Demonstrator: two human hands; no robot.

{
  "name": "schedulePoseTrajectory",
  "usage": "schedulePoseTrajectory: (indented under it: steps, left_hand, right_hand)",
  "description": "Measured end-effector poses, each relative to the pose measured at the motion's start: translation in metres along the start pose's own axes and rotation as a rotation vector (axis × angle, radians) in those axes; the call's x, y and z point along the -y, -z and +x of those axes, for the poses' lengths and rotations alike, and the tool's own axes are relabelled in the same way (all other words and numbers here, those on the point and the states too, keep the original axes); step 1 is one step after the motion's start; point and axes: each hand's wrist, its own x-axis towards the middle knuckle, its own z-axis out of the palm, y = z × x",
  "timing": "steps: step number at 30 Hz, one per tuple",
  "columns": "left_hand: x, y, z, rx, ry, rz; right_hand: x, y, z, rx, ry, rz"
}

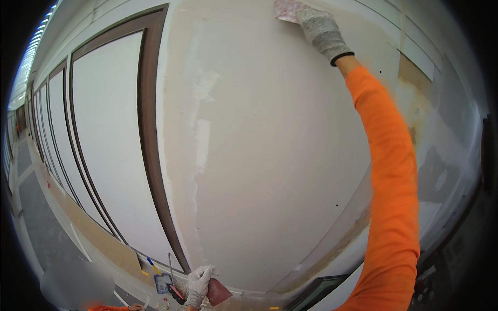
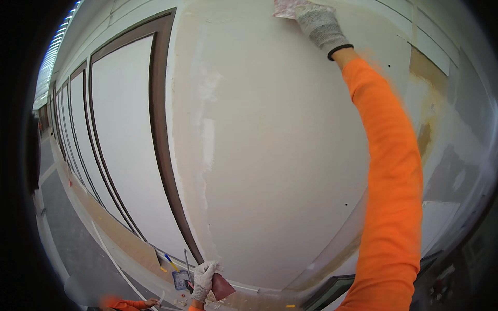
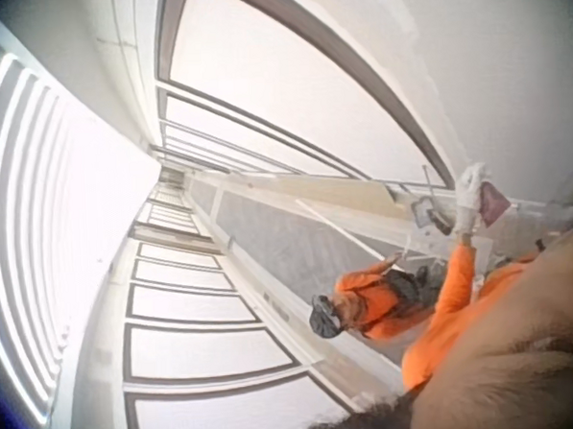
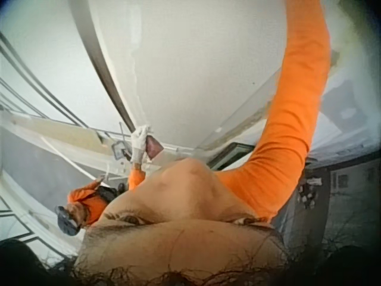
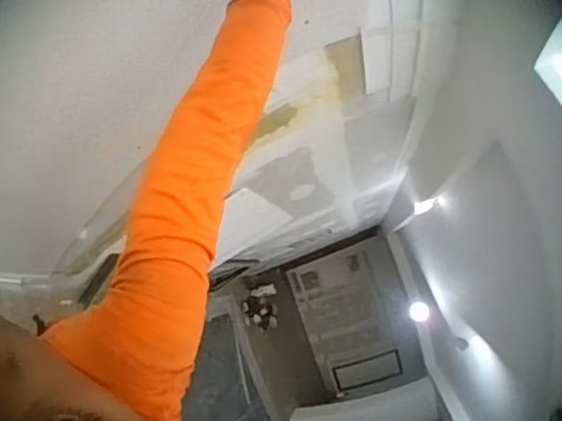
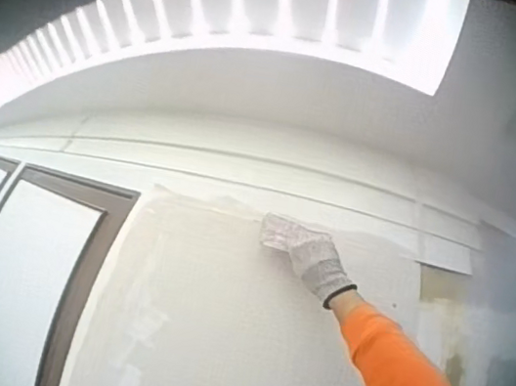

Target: The person sits on the floor surrounded by buckets and tools, then stands to apply plaster to a wall using a trowel and a hawk. They spread the material across the surface and smooth it out.

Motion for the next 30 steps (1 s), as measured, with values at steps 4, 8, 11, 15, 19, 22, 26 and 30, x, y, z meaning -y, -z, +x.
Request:
schedulePoseTrajectory:
  steps: [4, 8, 11, 15, 19, 22, 26, 30]
  left_hand:
    - [-0.037, -0.021, -0.005, 0.061, -0.047, 0.073]
    - [-0.025, -0.021, -0.01, 0.101, 0.001, 0.076]
    - [-0.004, -0.007, -0.03, 0.017, 0.057, 0.012]
    - [0.065, 0.048, -0.04, -0.082, 0.15, 0.061]
    - [0.073, 0.056, -0.041, -0.066, 0.171, 0.147]
    - [0.099, 0.053, -0.014, -0.092, 0.119, 0.099]
    - [0.073, 0.025, 0.014, -0.116, 0.088, -0.03]
    - [0.015, -0.001, 0.027, -0.108, 0.052, -0.059]
  right_hand:
    - [0.024, 0.054, -0.021, 0.256, -0.024, 0.157]
    - [-0.085, 0.027, -0.059, -0.182, 0.033, -0.097]
    - [-0.169, 0.054, -0.104, -0.102, -0.59, 0.002]
    - [-0.204, 0.011, -0.105, 0.127, -0.945, -0.062]
    - [-0.154, 0.015, -0.036, 0.054, -0.95, 0.008]
    - [-0.087, -0.01, 0.01, 0.007, -0.787, 0.042]
    - [0.014, 0.016, 0.081, -0.057, -0.746, 0.173]
    - [0.103, 0.036, 0.148, -0.067, -0.72, 0.411]
